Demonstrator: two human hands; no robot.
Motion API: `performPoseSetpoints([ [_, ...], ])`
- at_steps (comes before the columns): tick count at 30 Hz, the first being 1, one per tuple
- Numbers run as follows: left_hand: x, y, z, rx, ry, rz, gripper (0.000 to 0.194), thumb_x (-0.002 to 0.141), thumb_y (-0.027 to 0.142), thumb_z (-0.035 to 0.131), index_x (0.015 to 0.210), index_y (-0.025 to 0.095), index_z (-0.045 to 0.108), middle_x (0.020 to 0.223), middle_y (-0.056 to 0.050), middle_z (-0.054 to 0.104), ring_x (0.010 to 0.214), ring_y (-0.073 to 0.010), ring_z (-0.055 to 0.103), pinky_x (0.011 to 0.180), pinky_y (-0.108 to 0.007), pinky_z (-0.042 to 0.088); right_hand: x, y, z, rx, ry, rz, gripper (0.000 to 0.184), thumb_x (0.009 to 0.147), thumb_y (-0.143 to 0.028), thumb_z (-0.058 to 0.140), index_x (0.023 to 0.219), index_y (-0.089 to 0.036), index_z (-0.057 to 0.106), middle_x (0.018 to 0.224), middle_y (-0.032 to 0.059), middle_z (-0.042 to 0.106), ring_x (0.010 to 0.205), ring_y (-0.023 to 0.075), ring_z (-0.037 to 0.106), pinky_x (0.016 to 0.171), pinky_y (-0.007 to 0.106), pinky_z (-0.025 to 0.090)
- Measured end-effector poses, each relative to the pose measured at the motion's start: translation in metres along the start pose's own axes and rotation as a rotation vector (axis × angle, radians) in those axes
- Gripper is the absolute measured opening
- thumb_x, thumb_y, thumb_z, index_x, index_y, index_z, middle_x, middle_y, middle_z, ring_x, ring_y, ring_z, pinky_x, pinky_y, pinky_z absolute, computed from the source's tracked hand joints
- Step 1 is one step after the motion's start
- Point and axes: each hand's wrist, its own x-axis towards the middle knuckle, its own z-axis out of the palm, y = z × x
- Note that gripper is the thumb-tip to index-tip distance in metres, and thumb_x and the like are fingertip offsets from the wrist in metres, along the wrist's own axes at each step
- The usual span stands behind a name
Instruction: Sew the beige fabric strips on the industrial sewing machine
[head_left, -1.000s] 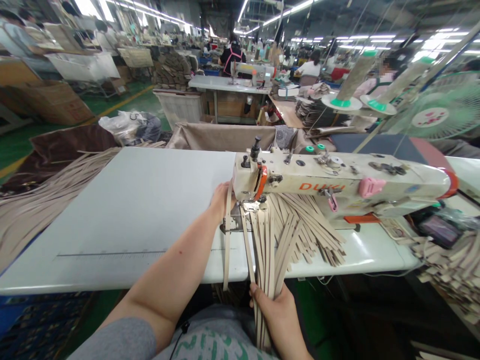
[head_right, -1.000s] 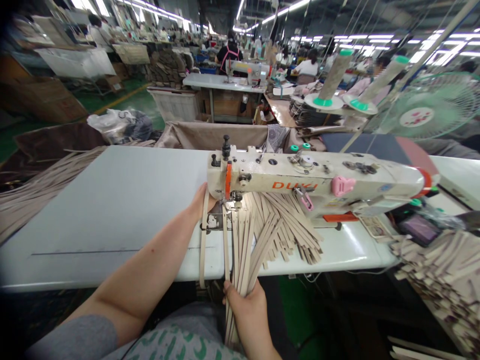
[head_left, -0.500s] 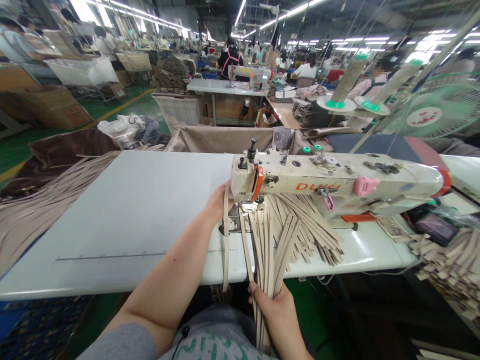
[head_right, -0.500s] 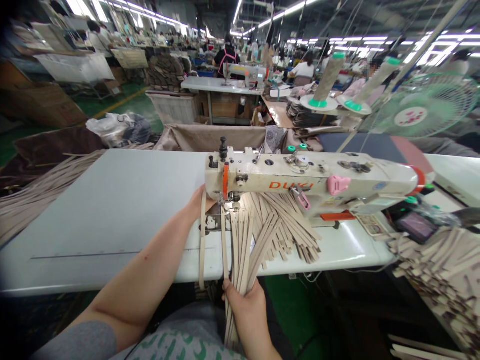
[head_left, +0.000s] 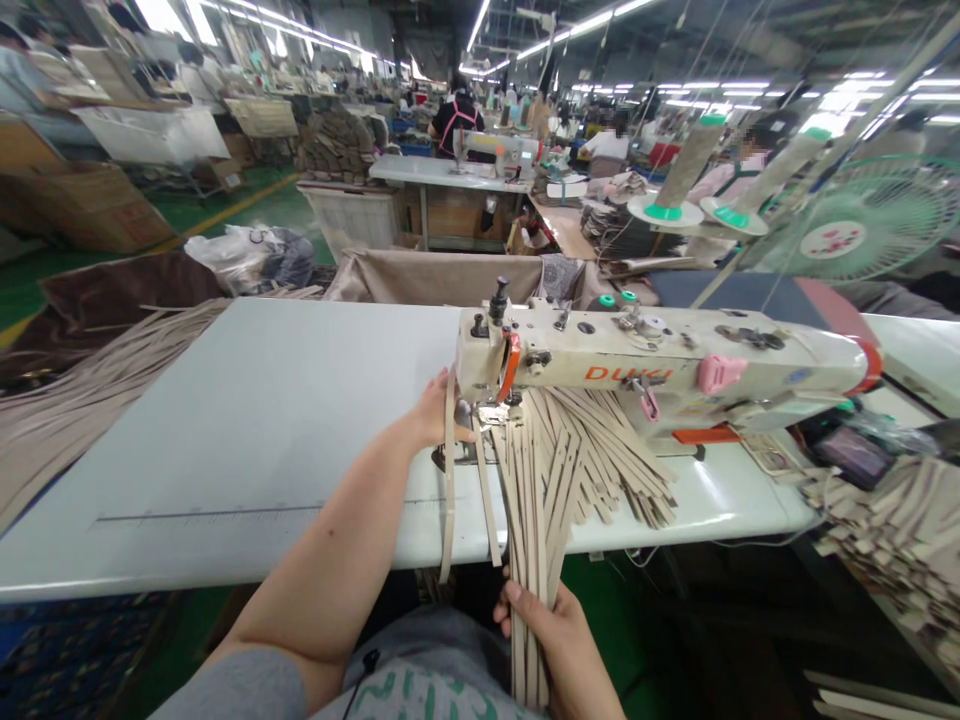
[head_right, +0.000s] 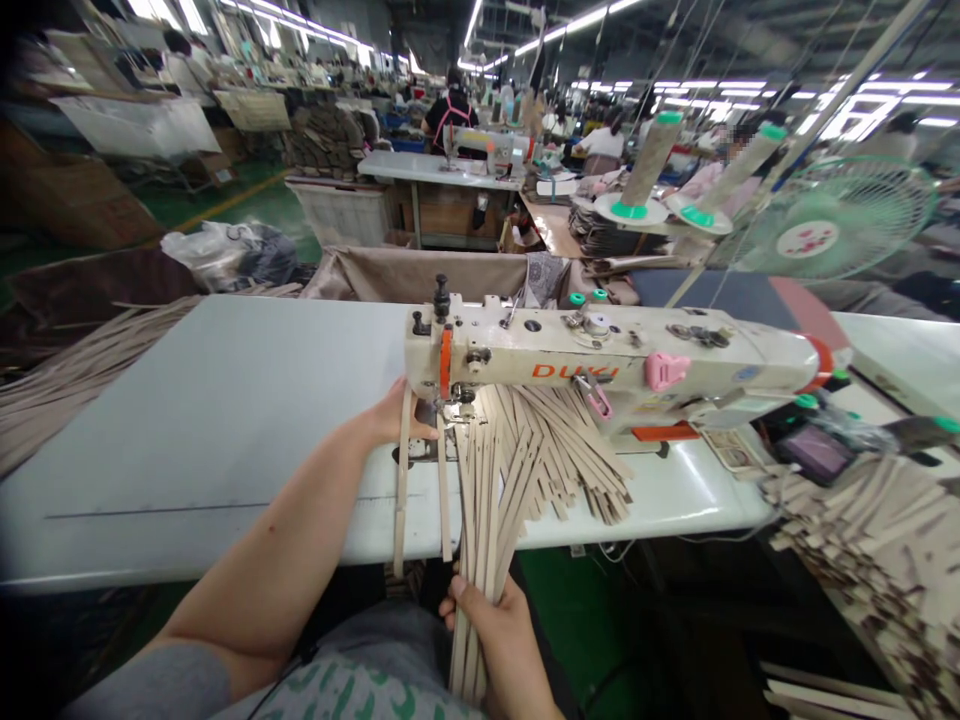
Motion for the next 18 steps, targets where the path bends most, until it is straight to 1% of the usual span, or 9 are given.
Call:
performPoseSetpoints([
  [4, -0.0015, 0.0066, -0.0039, 0.03, -0.024, -0.048, 0.102, 0.056, 0.041, 0.108, 0.148, 0.017, 0.071, 0.17, -0.022, 0.054, 0.161, -0.0534, 0.044, 0.139, -0.066, 0.033, -0.0047, -0.001, -0.0006, 0.017, -0.016, -0.007, 0.066, 0.059, -0.064, 0.111, 0.094, -0.014, 0.085, 0.063, 0.0062, 0.078, 0.058, 0.0165, 0.064, 0.063, 0.027, 0.049],
  [8, 0.0002, 0.0066, -0.0062, 0.055, -0.064, -0.007, 0.098, 0.061, 0.038, 0.105, 0.151, 0.021, 0.071, 0.167, -0.018, 0.06, 0.163, -0.0516, 0.043, 0.14, -0.068, 0.031, -0.0041, 0.0, -0.0012, -0.021, -0.013, -0.029, 0.067, 0.063, -0.067, 0.109, 0.096, -0.013, 0.086, 0.063, 0.0062, 0.078, 0.058, 0.0168, 0.064, 0.063, 0.028, 0.049],
  [14, 0.0021, 0.0063, -0.0083, 0.087, -0.076, 0.014, 0.094, 0.063, 0.033, 0.102, 0.15, 0.019, 0.072, 0.169, -0.02, 0.057, 0.165, -0.0508, 0.041, 0.141, -0.069, 0.03, -0.0025, 0.001, -0.0026, -0.097, -0.009, -0.029, 0.062, 0.068, -0.072, 0.103, 0.079, -0.017, 0.078, 0.062, 0.0065, 0.077, 0.058, 0.0182, 0.064, 0.062, 0.03, 0.05],
  [18, 0.0018, 0.006, -0.0081, 0.051, -0.063, 0.012, 0.089, 0.061, 0.035, 0.104, 0.144, 0.023, 0.076, 0.164, -0.017, 0.064, 0.164, -0.0525, 0.042, 0.139, -0.072, 0.031, -0.0053, -0.0012, -0.0035, -0.1, -0.021, -0.048, 0.061, 0.066, -0.071, 0.105, 0.074, -0.018, 0.076, 0.063, 0.0079, 0.079, 0.059, 0.0188, 0.065, 0.064, 0.03, 0.052],
])
